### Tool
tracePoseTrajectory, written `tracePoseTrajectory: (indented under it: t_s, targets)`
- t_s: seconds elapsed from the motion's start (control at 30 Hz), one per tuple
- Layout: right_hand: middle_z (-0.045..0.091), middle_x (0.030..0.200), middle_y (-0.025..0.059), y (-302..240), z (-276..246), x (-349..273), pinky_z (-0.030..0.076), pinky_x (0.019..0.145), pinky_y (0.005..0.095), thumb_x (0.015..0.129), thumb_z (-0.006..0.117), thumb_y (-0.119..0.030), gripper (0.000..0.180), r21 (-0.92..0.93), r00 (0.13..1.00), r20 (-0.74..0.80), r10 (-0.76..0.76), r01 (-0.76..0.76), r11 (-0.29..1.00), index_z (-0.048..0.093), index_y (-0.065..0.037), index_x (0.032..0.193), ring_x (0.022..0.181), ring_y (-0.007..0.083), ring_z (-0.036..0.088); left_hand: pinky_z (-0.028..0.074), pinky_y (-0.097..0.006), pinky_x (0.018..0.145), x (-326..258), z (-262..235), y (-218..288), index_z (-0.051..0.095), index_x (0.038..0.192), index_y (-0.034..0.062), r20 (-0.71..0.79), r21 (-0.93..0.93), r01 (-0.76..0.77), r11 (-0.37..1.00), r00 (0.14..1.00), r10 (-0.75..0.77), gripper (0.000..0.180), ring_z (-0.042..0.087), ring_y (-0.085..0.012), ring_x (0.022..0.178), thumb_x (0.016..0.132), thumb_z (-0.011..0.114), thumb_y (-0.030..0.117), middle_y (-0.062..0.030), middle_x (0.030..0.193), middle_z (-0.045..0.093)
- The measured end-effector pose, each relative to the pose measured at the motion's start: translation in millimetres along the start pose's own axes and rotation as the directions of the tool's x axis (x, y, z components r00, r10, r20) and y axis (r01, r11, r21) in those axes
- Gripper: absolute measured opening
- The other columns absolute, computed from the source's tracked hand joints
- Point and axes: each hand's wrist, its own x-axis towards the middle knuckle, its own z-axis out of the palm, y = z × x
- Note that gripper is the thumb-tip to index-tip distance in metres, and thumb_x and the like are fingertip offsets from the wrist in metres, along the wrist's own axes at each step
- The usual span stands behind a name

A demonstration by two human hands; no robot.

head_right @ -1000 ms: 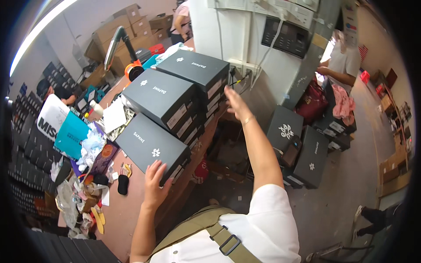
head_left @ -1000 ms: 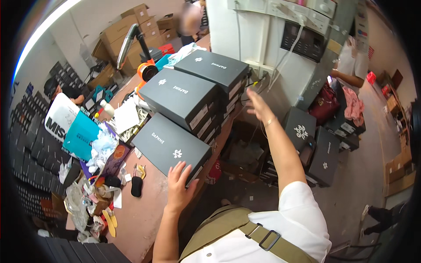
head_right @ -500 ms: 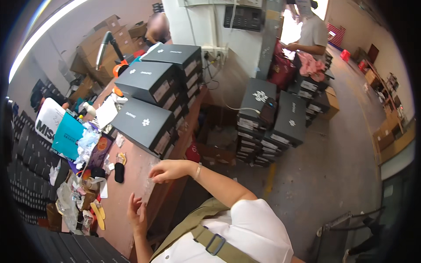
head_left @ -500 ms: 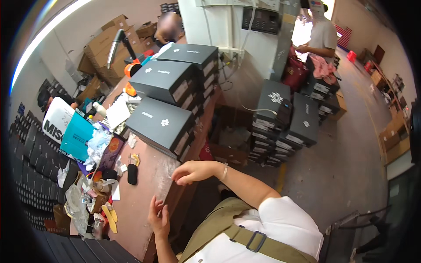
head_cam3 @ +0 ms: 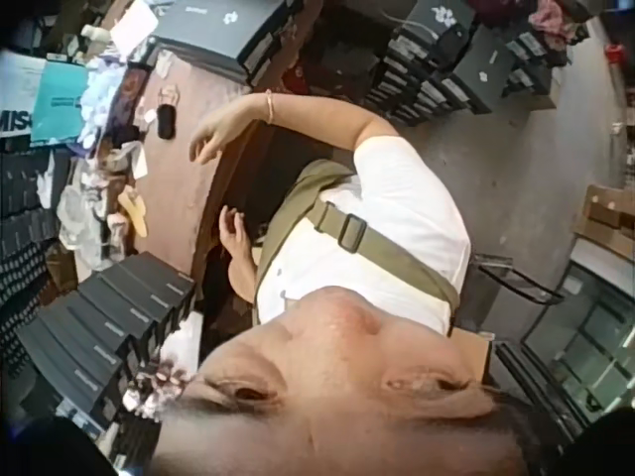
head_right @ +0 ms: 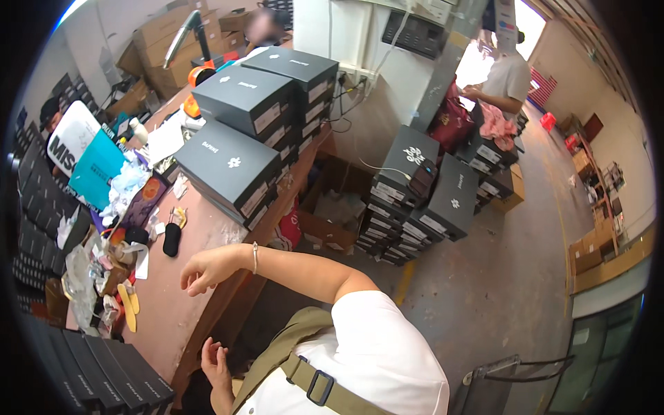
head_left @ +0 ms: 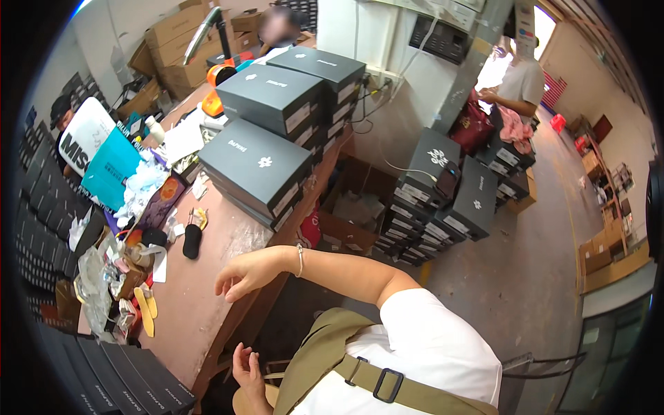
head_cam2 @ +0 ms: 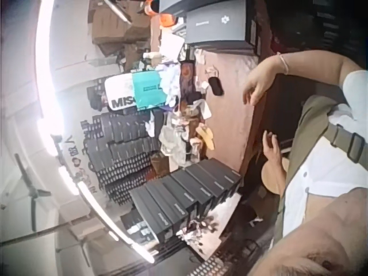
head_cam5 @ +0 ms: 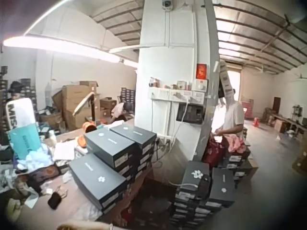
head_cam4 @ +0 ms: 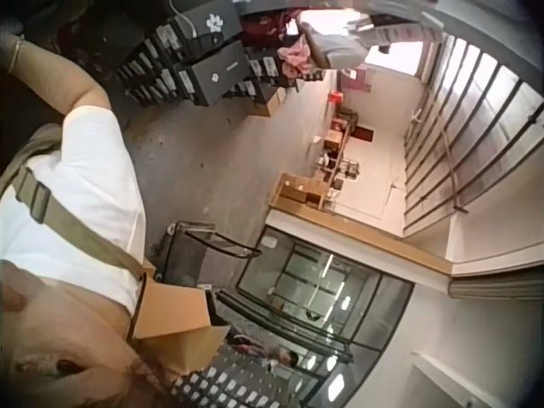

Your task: Inspecting, cleaning, and packing pairs of high-heeled shoes into boxes for shipment.

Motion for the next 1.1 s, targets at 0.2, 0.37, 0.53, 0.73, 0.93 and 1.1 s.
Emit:
tracePoseTrajectory:
  t_s: [0.2,0.37,0.53,0.73,0.93,1.1]
  targets:
    - [0.068,0.099,0.0141,-6.3,-6.9,72.0,0.053,0.071,0.0324,0.086,0.064,-0.029,0.041,-0.149,0.961,0.198,-0.196,0.227,0.963,0.060,0.003,0.112,0.084,0.0216,0.065,0.050,-0.024,0.078,-15.7,24.5,-27.5,0.053,0.125,0.0011,-0.074,-0.031,0.180,0.983,0.981,-0.182,0.039,0.060,-0.0119,0.087,0.087,0.062,0.004,-0.0084,0.100,0.062]
    - [0.067,0.101,0.0171,-63.5,14.6,121.0,0.051,0.080,0.0351,0.088,0.063,-0.028,0.040,-0.262,0.872,0.430,-0.234,0.368,0.892,0.058,0.002,0.115,0.090,0.0260,0.065,0.051,-0.028,0.080,-18.8,30.2,1.4,0.053,0.127,0.0031,-0.146,0.090,0.137,0.987,0.982,-0.123,0.043,0.062,-0.0165,0.090,0.086,0.064,0.007,-0.0127,0.105,0.064]
    - [0.060,0.113,0.0150,-133.8,57.3,173.8,0.051,0.079,0.0349,0.083,0.068,-0.012,0.039,-0.347,0.875,0.358,-0.326,0.449,0.823,0.057,-0.003,0.120,0.096,0.0244,0.062,0.051,-0.034,0.082,-30.3,2.8,-11.3,0.042,0.135,0.0067,-0.253,0.194,0.107,0.975,0.966,-0.055,0.056,0.063,-0.0256,0.093,0.085,0.064,0.018,-0.0172,0.109,0.060]
    - [0.046,0.133,0.0152,-279.7,177.8,255.1,0.042,0.096,0.0420,0.072,0.077,-0.020,0.062,-0.488,0.374,0.429,-0.822,0.862,0.138,0.052,-0.012,0.128,0.119,0.0366,0.046,0.050,-0.039,0.082,-74.4,-24.6,-18.1,0.037,0.138,0.0083,-0.492,0.200,0.173,0.964,0.869,-0.054,0.060,0.060,-0.0319,0.095,0.086,0.062,0.023,-0.0191,0.111,0.058]
    - [0.035,0.144,0.0095,-333.6,280.6,364.4,0.028,0.105,0.0522,0.065,0.081,-0.033,0.067,-0.662,0.269,0.735,-0.622,0.481,-0.575,0.054,-0.021,0.125,0.136,0.0301,0.027,0.049,-0.040,0.085,-86.7,-44.5,-25.4,0.045,0.132,0.0048,-0.535,0.208,0.164,0.964,0.844,-0.029,0.053,0.060,-0.0330,0.101,0.087,0.062,0.026,-0.0208,0.112,0.058]
    - [0.042,0.137,0.0039,-330.3,266.0,396.6,0.034,0.097,0.0476,0.069,0.076,-0.026,0.041,-0.687,0.290,0.725,-0.625,0.371,-0.625,0.061,-0.019,0.106,0.132,0.0271,0.031,0.050,-0.036,0.082,-77.2,-68.0,-27.4,0.050,0.128,0.0046,-0.485,0.239,0.122,0.963,0.875,0.009,0.049,0.061,-0.0277,0.094,0.086,0.063,0.027,-0.0165,0.111,0.059]
